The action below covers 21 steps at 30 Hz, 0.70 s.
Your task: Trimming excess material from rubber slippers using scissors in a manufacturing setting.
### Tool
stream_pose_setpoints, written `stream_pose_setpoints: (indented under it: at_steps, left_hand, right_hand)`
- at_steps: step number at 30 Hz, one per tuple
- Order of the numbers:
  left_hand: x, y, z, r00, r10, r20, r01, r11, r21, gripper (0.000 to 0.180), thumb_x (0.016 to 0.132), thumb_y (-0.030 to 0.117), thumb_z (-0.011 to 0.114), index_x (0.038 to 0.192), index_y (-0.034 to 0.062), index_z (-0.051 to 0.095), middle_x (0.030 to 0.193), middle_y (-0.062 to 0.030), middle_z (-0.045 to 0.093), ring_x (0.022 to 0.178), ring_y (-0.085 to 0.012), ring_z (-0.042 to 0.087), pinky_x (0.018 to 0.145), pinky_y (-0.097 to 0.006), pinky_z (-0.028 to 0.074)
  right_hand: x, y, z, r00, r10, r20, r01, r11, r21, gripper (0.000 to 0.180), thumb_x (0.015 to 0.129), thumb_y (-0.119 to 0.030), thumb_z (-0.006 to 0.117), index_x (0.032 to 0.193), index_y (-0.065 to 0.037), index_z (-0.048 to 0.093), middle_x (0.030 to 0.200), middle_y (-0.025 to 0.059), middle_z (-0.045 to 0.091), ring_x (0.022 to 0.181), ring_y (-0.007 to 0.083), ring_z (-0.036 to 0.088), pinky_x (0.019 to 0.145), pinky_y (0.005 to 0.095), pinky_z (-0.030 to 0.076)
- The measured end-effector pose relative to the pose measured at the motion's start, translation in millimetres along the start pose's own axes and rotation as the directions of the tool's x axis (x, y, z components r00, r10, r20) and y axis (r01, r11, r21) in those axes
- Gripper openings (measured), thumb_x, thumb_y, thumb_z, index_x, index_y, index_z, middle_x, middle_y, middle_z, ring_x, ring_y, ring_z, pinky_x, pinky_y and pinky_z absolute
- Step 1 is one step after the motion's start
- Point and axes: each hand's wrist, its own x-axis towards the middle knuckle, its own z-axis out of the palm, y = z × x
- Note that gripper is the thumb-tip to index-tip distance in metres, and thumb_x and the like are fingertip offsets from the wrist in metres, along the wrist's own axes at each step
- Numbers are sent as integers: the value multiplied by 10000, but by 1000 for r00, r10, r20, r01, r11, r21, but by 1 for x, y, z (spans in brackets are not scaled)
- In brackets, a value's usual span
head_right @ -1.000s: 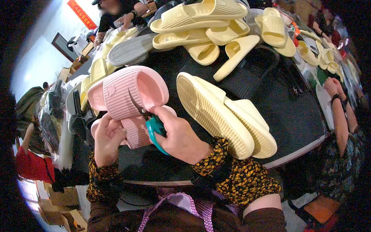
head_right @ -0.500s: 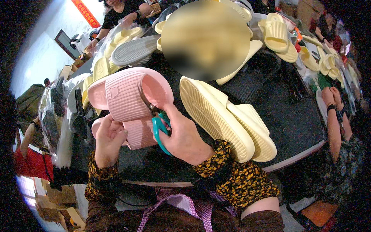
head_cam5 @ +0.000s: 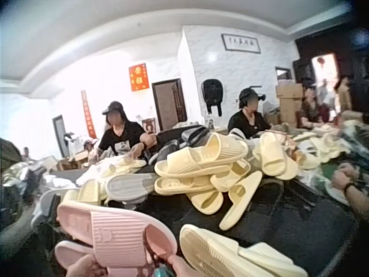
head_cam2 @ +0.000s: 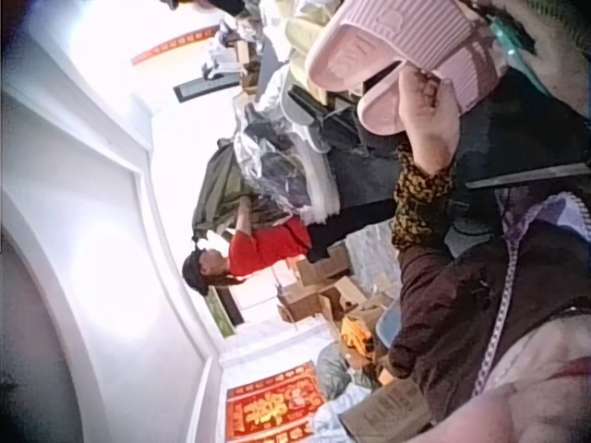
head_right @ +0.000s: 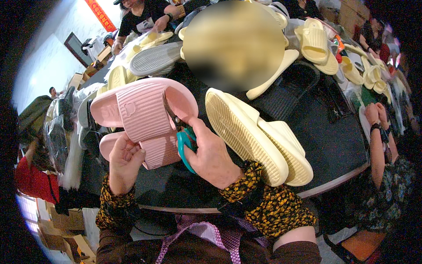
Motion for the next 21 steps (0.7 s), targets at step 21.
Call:
stream_pose_setpoints:
  at_steps: [21]
  left_hand:
    - [-14, 22, -38, 983, 111, -143, -103, 993, 57, 211, 865, 43, 606, 1043, -36, 523, 910, -30, 608, 813, -65, 563, 705, -208, 472]
  right_hand:
    - [-2, -10, 3, 963, 222, -151, -158, 924, 349, 392, 813, -6, 580, 1178, -15, 437, 773, 16, 534, 503, 37, 462, 412, 163, 388]
